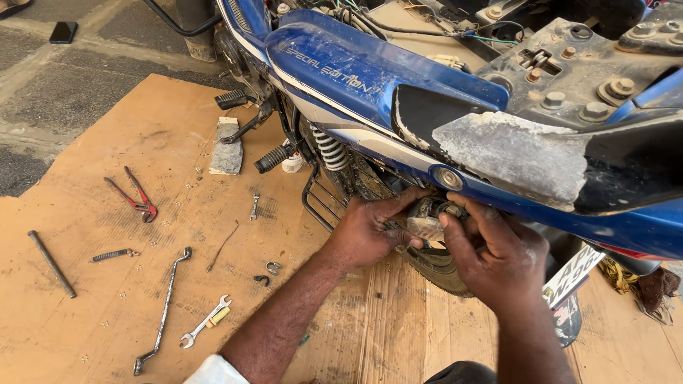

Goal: The person sits on the floor beside a blue scooter and fits a small indicator light unit into the rear body panel, threading its wires and pressing the lamp housing into place by hand, repeatedly repositioning it to seat it in the mount.

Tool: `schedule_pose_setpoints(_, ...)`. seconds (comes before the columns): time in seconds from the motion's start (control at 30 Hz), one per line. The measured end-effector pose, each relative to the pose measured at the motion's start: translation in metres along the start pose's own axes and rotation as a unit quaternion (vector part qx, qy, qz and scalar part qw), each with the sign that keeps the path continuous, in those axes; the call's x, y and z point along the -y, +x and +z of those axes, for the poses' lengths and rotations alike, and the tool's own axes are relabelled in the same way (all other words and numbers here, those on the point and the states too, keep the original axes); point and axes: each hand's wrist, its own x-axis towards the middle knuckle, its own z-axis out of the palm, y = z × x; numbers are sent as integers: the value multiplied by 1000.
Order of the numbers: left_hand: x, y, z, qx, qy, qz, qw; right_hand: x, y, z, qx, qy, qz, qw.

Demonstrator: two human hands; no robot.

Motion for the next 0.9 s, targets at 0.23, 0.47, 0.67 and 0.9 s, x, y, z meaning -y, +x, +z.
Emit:
schedule_pose_setpoints(0.23, -4, 1, -6, -9, 39, 63, 997, 21, 13, -16, 67, -203, -81, 973)
schedule_pose_setpoints(0.47, 3, -1, -6, -14, 38, 72, 997, 33, 18, -20, 93, -321, -172, 927)
schedule_pose_setpoints(0.67, 2, 0, -11, -12, 73, 85, 994, 32, 22, -23, 129, -337, -201, 911)
schedule_pose_setpoints(0.9, 11, 6, -9, -10, 96, 92, 991, 37, 27, -22, 147, -330, -190, 913)
